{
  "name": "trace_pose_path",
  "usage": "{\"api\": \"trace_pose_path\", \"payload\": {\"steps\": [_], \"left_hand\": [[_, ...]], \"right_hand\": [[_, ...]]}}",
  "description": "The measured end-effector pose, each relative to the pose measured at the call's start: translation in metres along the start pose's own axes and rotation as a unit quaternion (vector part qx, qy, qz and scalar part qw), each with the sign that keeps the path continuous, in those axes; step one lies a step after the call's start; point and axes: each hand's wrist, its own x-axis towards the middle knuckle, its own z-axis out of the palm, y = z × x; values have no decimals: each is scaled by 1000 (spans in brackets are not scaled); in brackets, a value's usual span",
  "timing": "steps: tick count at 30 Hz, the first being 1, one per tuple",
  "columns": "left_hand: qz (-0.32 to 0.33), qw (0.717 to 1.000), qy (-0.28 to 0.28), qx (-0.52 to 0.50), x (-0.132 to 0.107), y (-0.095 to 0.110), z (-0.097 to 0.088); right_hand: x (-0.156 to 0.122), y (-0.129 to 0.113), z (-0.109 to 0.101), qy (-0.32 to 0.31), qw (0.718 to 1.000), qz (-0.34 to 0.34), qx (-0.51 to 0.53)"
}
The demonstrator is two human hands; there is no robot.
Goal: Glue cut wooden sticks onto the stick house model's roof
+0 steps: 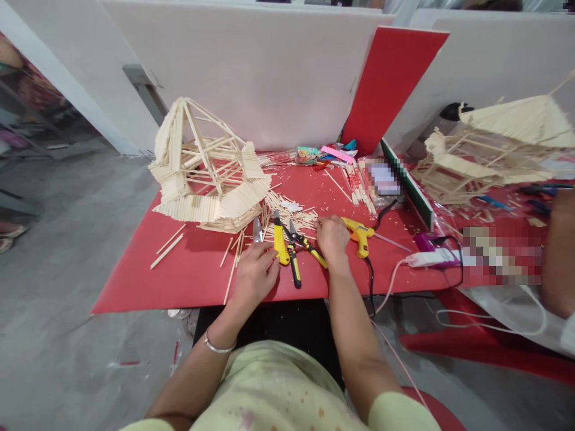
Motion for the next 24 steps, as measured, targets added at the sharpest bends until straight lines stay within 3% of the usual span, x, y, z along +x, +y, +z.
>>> {"api": "trace_pose_path", "payload": {"steps": [11,17,20,24], "left_hand": [[-7,999,22,-26,1,3,-7],[-79,983,31,-162,10,4,-4],[-176,936,2,-304,17,10,-3],[-316,799,-44,-509,29,25,3]], "right_hand": [[33,-18,-2,-75,992,-95,35],[31,-4,-26,-112,975,-111,155],[21,9,-44,-130,949,-113,263],[-2,9,-48,-153,893,-88,414]]}}
